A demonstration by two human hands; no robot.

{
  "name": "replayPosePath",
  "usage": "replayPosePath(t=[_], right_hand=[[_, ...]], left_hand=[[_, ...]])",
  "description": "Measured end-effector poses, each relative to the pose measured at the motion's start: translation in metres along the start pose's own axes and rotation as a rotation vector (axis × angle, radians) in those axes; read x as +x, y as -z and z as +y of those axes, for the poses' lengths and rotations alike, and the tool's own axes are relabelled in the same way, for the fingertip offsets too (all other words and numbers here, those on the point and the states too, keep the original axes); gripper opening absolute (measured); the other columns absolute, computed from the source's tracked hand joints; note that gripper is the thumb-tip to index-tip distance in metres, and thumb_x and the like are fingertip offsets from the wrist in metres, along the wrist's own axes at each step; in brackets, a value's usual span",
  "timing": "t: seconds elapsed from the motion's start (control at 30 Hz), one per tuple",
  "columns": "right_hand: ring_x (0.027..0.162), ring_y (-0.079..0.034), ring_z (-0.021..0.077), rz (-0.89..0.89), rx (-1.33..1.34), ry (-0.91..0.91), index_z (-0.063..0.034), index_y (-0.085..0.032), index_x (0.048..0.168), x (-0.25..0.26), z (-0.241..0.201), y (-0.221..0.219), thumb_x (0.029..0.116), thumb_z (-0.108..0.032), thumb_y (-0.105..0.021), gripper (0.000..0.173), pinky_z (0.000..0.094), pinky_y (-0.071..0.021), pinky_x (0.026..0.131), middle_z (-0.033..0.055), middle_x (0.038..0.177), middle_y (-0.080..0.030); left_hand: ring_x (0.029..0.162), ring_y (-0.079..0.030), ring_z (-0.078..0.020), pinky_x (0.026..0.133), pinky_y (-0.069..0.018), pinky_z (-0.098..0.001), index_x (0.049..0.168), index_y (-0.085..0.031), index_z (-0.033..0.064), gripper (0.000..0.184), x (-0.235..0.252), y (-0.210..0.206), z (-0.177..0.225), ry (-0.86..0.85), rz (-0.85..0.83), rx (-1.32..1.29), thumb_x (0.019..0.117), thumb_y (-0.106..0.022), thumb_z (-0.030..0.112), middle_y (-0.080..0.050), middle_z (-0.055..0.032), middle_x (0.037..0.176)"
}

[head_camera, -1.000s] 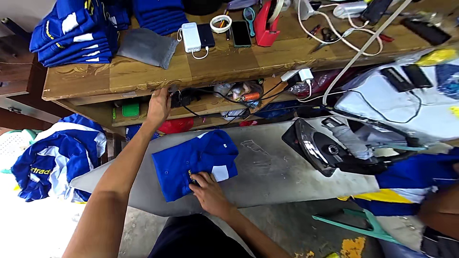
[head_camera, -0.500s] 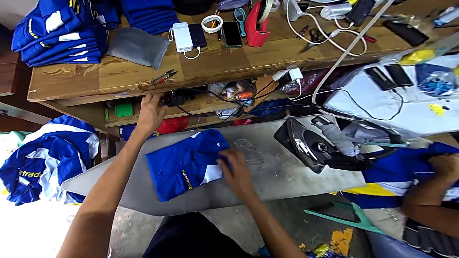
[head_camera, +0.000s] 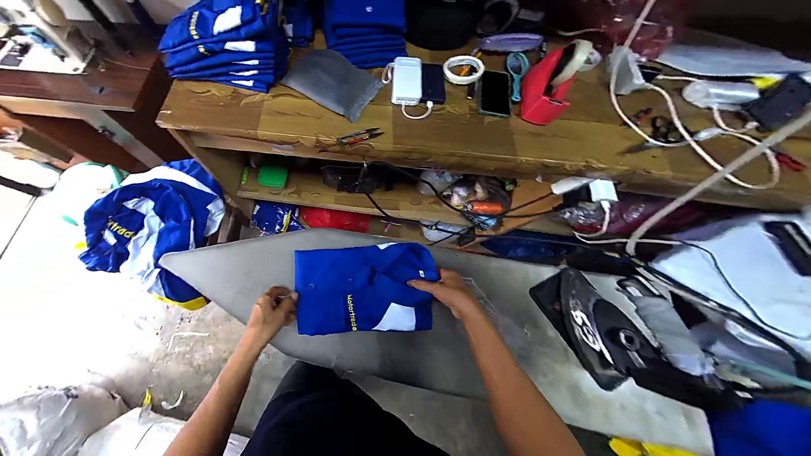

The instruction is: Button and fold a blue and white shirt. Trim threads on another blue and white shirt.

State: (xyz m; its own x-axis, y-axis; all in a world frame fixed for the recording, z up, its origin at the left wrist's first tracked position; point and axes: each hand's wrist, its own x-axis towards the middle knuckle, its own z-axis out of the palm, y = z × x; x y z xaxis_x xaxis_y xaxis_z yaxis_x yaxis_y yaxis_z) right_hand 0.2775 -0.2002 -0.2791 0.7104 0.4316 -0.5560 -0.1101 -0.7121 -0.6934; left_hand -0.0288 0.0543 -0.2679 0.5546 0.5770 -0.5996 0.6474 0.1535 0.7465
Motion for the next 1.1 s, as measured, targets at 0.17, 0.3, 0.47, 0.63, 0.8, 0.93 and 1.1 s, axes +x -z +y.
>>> replayPosePath(t=[0.17, 0.3, 0.47, 0.63, 0.8, 0.93, 1.1], right_hand=[[0.101, -0.069, 0.0291, 0.048, -0.038, 0.049, 0.0035, -0.07, 0.108, -0.017, -0.001, -0.016, 0.0792, -0.024, -0.087, 0.043, 0.0535, -0.054, 0.093, 0.0191, 0.104, -0.072], [0.099, -0.071, 0.0267, 0.148, 0.004, 0.259, 0.0054, -0.07, 0.111, -0.045, -0.002, -0.03, 0.0855, -0.021, -0.08, 0.039, 0.0516, -0.0552, 0.093, 0.0194, 0.103, -0.073], [0.089, -0.072, 0.0119, 0.202, 0.046, 0.424, 0.0009, -0.072, 0.104, -0.047, -0.066, -0.054, 0.0834, -0.023, -0.077, 0.032, 0.0372, -0.0594, 0.085, 0.0078, 0.093, -0.075], [0.088, -0.072, 0.0018, 0.229, 0.139, 0.701, -0.0035, -0.069, 0.107, -0.01, -0.251, -0.082, 0.085, -0.019, -0.077, 0.028, 0.0251, -0.0619, 0.083, -0.0022, 0.094, -0.075], [0.088, -0.073, 0.0134, 0.294, 0.168, 0.815, -0.0032, -0.07, 0.11, 0.058, -0.448, -0.101, 0.087, -0.017, -0.08, 0.029, 0.0399, -0.0628, 0.082, 0.006, 0.097, -0.075], [0.093, -0.073, 0.0124, 0.361, 0.221, 0.982, -0.0025, -0.07, 0.11, 0.11, -0.569, -0.112, 0.0869, -0.015, -0.079, 0.028, 0.037, -0.0629, 0.086, 0.0055, 0.1, -0.075], [0.096, -0.072, 0.0097, 0.434, 0.278, 0.98, -0.0014, -0.067, 0.111, 0.171, -0.642, -0.124, 0.0928, -0.013, -0.073, 0.023, 0.032, -0.0601, 0.089, 0.0052, 0.101, -0.074]], left_hand=[[0.092, -0.071, -0.0272, 0.088, -0.0575, -0.0492, 0.123, -0.064, -0.0003, 0.046, 0.014, -0.009, 0.001, -0.066, 0.013, 0.187, 0.0971, -0.069, 0.037, -0.072, -0.0167, 0.103], [0.108, -0.067, -0.0321, 0.099, -0.0526, -0.0509, 0.123, -0.063, -0.0027, 0.035, 0.015, -0.004, 0.016, -0.164, -0.013, 0.2, 0.0993, -0.063, 0.024, -0.067, -0.0212, 0.115], [0.092, -0.073, -0.0365, 0.085, -0.0574, -0.0563, 0.136, -0.053, 0.0026, 0.038, 0.03, 0.048, 0.043, -0.266, 0.117, 0.342, 0.1086, -0.047, 0.028, -0.072, -0.0197, 0.1], [0.093, -0.073, -0.0276, 0.087, -0.0585, -0.0488, 0.131, -0.058, -0.0029, 0.038, 0.099, 0.177, 0.12, -0.565, 0.333, 0.266, 0.1067, -0.051, 0.026, -0.073, -0.0175, 0.101], [0.087, -0.07, -0.0257, 0.083, -0.0582, -0.0492, 0.125, -0.056, -0.0059, 0.034, 0.202, 0.321, 0.24, -0.677, 0.285, 0.106, 0.1062, -0.056, 0.022, -0.069, -0.0182, 0.095], [0.091, -0.07, -0.0258, 0.086, -0.0585, -0.049, 0.128, -0.052, -0.0041, 0.034, 0.272, 0.399, 0.33, -0.771, 0.319, 0.072, 0.1065, -0.055, 0.022, -0.068, -0.0185, 0.101], [0.098, -0.07, -0.0232, 0.091, -0.0562, -0.044, 0.129, -0.05, -0.0027, 0.03, 0.339, 0.443, 0.399, -0.804, 0.351, 0.041, 0.1081, -0.05, 0.018, -0.068, -0.0187, 0.108]])
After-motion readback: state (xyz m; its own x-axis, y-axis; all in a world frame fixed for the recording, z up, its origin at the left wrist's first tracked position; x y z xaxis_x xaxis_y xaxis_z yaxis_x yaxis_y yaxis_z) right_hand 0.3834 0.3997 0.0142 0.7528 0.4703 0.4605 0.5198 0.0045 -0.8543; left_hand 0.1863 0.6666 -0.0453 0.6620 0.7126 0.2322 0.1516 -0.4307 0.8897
